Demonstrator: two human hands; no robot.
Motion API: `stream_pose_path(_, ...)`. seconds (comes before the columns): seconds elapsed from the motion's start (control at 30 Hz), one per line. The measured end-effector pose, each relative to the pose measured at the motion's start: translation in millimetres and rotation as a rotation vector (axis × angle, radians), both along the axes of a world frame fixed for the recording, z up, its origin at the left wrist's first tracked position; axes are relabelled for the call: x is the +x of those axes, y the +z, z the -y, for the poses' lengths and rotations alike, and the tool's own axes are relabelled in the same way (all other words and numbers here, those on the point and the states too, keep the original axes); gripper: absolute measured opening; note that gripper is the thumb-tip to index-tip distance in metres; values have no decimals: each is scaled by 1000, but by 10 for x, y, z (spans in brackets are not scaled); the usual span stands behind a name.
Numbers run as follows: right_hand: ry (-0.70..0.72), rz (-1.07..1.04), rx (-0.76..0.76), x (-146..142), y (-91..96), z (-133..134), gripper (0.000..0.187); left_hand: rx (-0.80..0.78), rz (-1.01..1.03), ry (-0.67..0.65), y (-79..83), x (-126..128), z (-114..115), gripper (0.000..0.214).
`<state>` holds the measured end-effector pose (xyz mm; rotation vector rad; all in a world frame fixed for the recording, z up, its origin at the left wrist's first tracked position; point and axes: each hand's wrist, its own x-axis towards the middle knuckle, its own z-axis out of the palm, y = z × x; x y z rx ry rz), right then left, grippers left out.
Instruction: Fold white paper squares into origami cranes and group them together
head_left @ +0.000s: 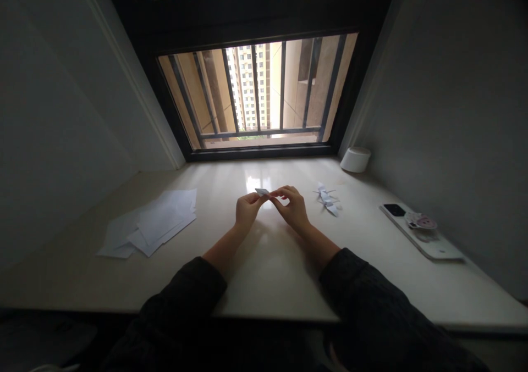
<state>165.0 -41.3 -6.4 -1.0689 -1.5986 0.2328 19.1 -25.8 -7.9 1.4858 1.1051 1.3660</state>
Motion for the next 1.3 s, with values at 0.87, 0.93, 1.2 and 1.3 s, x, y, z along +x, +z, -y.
stream_pose_path(0.87, 448, -457, -327, 65, -62, -136, 29, 424, -237, 49, 182, -15, 154, 18)
stream_pose_path(0.93, 450, -468, -344, 55, -52, -132, 33, 428, -235, 49, 185, -19, 150, 19)
stream_pose_path(1.2, 442, -473, -381, 46, -98, -167, 36, 373, -214, 141, 188, -6, 151, 24)
stream_pose_path(1.3, 372, -477, -377, 52, -127, -178, 34, 262, -204, 153, 154, -10, 110, 45)
